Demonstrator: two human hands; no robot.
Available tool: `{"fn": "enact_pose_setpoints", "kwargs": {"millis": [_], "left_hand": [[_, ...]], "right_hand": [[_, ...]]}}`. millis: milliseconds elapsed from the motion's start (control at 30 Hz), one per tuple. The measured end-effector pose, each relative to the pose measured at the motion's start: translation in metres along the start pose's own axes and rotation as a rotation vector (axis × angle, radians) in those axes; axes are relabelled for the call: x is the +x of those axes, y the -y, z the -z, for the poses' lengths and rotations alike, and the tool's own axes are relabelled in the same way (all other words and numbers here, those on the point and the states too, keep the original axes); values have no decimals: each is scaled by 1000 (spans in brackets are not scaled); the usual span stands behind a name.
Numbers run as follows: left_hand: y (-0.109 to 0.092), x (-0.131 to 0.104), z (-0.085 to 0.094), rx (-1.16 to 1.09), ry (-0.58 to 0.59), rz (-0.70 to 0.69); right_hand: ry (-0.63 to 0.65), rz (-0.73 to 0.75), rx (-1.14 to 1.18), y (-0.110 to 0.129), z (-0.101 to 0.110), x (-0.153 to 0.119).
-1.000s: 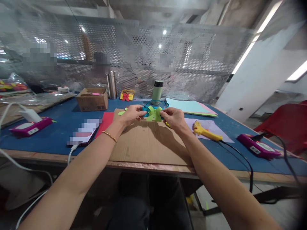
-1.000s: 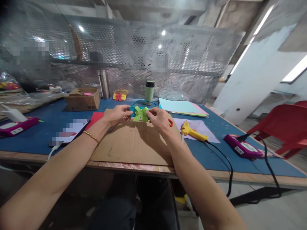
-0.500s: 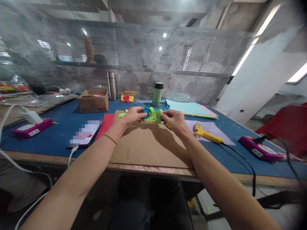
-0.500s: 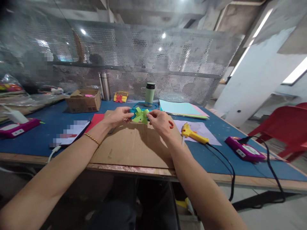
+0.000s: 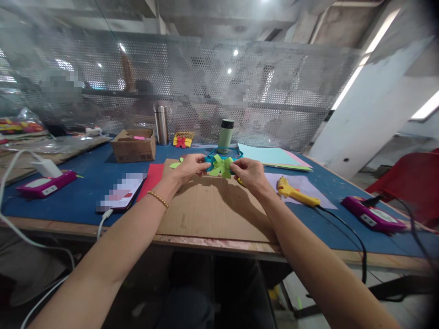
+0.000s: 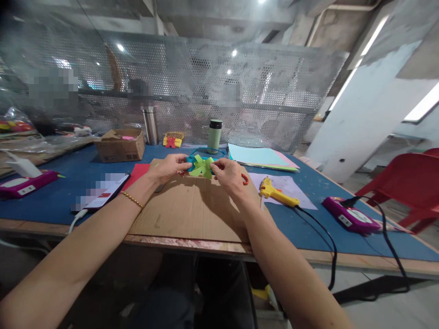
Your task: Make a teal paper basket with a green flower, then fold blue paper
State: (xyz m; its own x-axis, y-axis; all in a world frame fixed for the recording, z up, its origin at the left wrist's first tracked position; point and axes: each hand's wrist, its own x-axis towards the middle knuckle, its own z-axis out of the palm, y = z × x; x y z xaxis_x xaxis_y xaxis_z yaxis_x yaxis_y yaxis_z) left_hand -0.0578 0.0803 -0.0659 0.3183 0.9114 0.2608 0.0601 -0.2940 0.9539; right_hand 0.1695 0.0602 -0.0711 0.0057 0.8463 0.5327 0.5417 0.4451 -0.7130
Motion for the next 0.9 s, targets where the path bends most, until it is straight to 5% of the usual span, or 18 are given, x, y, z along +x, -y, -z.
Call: {"fn": "enact_pose_setpoints", "kwargs": {"millis": [300, 533, 700, 900], "left_hand": [[3, 1, 1, -20, -5, 5], [4, 4, 4, -70, -49, 15], [5, 5, 6, -71, -81, 23], [4, 5, 2, -28, -103, 14]], "right_hand": [[-18, 8, 30, 7, 1, -3], [-257, -39, 17, -5, 16, 14], [-99, -78, 16, -8, 14, 10], [147, 59, -16, 20, 13, -10]]}}
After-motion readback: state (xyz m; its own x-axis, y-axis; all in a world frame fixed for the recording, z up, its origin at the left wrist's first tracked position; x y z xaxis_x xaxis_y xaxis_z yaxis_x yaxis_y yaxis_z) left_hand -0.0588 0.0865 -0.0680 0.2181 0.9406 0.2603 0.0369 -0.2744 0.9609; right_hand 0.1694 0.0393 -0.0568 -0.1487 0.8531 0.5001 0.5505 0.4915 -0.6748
